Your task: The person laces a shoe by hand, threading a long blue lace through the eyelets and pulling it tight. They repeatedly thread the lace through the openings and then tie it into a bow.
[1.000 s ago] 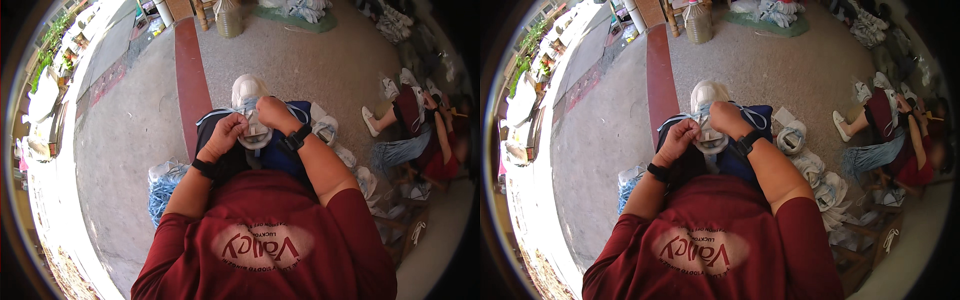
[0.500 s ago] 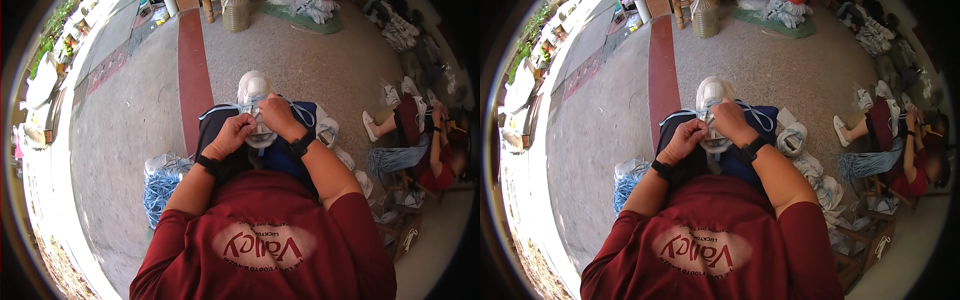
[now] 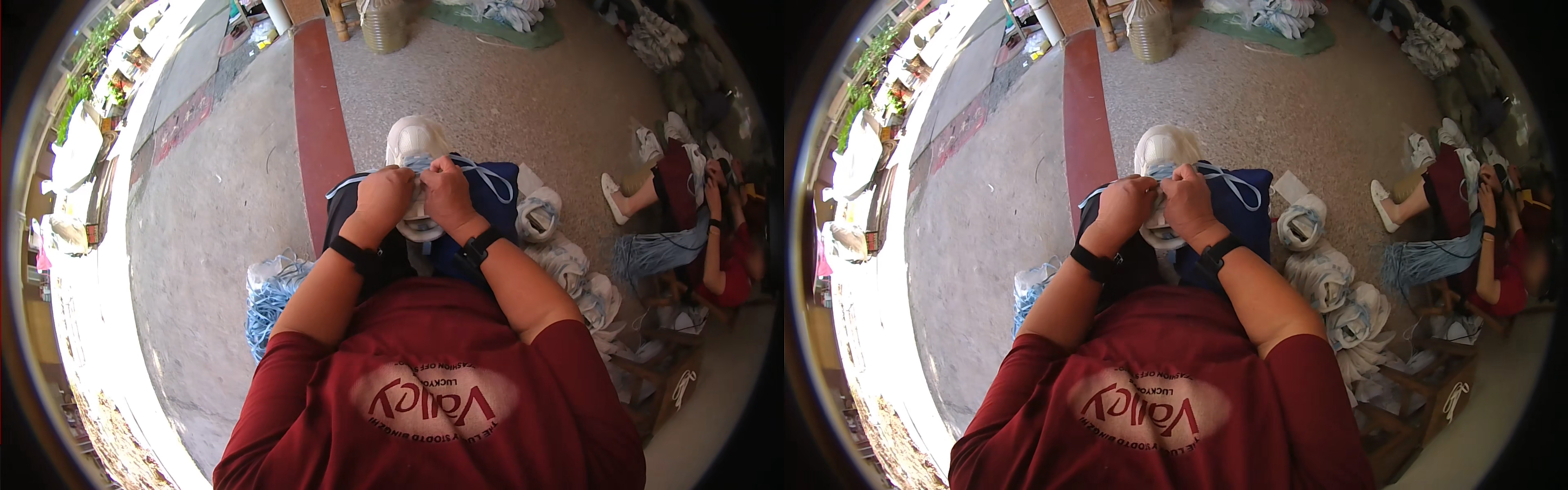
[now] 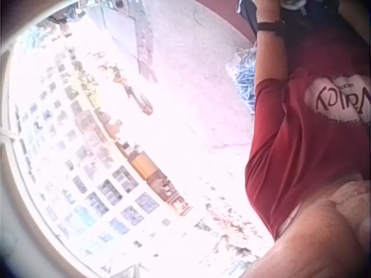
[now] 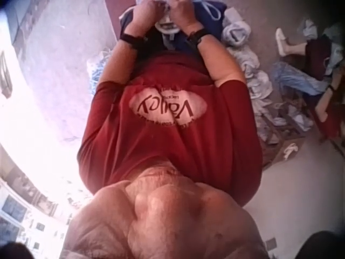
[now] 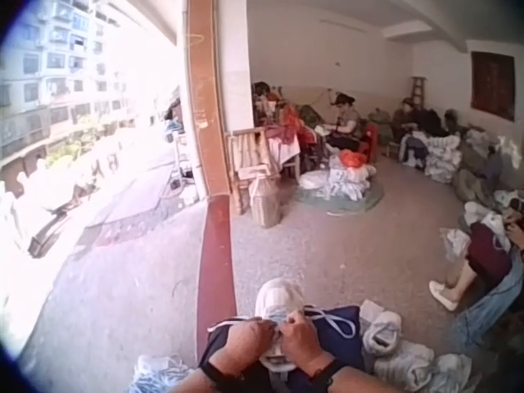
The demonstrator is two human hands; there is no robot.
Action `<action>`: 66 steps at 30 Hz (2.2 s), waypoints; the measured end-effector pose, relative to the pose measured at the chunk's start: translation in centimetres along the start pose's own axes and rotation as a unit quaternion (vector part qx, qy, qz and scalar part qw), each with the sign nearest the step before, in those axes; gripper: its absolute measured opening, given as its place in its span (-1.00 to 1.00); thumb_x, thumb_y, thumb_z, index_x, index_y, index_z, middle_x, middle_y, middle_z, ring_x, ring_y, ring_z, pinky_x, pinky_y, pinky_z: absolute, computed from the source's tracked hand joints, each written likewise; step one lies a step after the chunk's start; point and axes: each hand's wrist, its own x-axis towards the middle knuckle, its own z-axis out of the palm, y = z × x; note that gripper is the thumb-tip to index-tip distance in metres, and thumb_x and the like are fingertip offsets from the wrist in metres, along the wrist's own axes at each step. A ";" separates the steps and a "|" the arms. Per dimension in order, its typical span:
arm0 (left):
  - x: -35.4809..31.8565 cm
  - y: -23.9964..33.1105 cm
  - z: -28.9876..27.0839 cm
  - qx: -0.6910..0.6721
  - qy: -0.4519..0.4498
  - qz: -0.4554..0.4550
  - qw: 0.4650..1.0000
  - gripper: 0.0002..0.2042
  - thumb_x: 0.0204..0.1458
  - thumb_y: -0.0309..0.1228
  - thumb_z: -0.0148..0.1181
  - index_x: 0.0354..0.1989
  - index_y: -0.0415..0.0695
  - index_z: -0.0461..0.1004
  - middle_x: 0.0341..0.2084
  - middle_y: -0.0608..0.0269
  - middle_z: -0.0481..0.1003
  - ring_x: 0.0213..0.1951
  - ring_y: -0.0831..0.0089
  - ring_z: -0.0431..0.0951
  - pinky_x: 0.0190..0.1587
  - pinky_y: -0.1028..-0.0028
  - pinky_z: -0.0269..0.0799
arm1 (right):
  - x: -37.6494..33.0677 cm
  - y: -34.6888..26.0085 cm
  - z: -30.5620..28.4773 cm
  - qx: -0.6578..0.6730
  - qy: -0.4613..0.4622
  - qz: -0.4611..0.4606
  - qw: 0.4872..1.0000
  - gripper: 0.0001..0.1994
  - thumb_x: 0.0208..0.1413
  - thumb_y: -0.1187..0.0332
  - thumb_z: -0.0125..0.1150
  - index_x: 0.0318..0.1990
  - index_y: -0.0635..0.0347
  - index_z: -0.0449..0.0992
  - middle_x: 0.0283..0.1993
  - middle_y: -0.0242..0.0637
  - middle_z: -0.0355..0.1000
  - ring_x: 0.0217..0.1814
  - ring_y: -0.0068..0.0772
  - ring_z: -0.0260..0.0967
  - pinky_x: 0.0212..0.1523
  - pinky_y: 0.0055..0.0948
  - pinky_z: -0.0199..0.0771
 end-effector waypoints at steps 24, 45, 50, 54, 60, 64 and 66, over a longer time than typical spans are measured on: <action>0.0 -2.9 0.3 -0.709 -0.035 -0.231 0.665 -0.87 0.15 -0.38 -0.09 -0.40 -0.13 0.28 -0.62 0.37 0.32 -0.68 0.64 0.23 -0.63 0.67 0.09 | -1.0 1.7 -1.3 0.529 0.061 0.241 0.811 -0.90 0.04 0.44 0.09 -0.43 0.26 0.49 -0.40 -0.26 0.42 -0.35 -0.42 0.36 -0.30 -0.53 0.36; -1.8 -5.4 -2.1 -0.173 0.035 -0.113 0.978 -0.75 -0.21 -0.48 0.23 -0.31 -0.25 0.43 -0.50 0.04 0.49 -0.39 0.20 0.52 -0.33 0.38 0.41 | -0.2 2.9 -5.4 0.119 -0.096 0.177 0.972 -0.74 -0.18 0.44 0.24 -0.28 0.30 0.42 -0.49 -0.09 0.41 -0.42 -0.13 0.41 -0.39 -0.33 0.38; 0.5 -3.8 -0.8 -0.141 0.063 -0.066 0.986 -0.78 -0.15 -0.46 0.20 -0.32 -0.30 0.44 -0.63 0.11 0.47 -0.57 0.43 0.48 -0.46 0.44 0.39 | 1.5 0.6 -2.5 -0.028 -0.087 0.110 0.990 -0.89 -0.20 0.46 0.11 -0.46 0.26 0.38 -0.47 -0.01 0.41 -0.37 0.05 0.38 -0.37 -0.15 0.35; 0.7 -3.6 0.5 -0.221 0.065 -0.068 0.971 -0.84 -0.11 -0.46 0.17 -0.41 -0.32 0.47 -0.64 0.11 0.48 -0.57 0.46 0.48 -0.47 0.46 0.39 | 1.8 1.2 -1.8 0.035 -0.022 0.107 0.993 -0.93 -0.19 0.49 0.08 -0.48 0.27 0.39 -0.51 -0.02 0.40 -0.39 0.06 0.38 -0.36 -0.13 0.36; 0.8 -3.7 1.0 -0.306 -0.011 -0.157 0.939 -0.82 -0.10 -0.44 0.17 -0.43 -0.35 0.48 -0.61 0.10 0.50 -0.51 0.39 0.51 -0.40 0.44 0.41 | 1.9 2.1 -1.6 0.134 0.013 0.191 0.972 -0.94 -0.13 0.48 0.11 -0.52 0.29 0.45 -0.59 -0.15 0.40 -0.52 -0.24 0.39 -0.47 -0.34 0.33; 1.0 -4.0 1.6 -0.431 0.011 -0.189 0.882 -0.84 -0.05 -0.42 0.17 -0.44 -0.31 0.49 -0.63 0.30 0.45 -0.54 0.60 0.41 -0.46 0.55 0.34 | 2.2 3.0 -1.9 0.407 -0.090 0.294 0.860 -0.83 -0.05 0.43 0.15 -0.60 0.32 0.43 -0.65 -0.44 0.32 -0.61 -0.62 0.18 -0.59 -0.53 0.16; 1.1 -3.8 1.7 -0.410 0.021 -0.170 0.896 -0.86 0.00 -0.41 0.15 -0.44 -0.25 0.50 -0.63 0.42 0.41 -0.56 0.66 0.35 -0.51 0.61 0.29 | 2.2 3.2 -1.9 0.472 -0.107 0.296 0.824 -0.80 -0.03 0.43 0.15 -0.61 0.32 0.42 -0.65 -0.50 0.29 -0.61 -0.69 0.11 -0.61 -0.56 0.11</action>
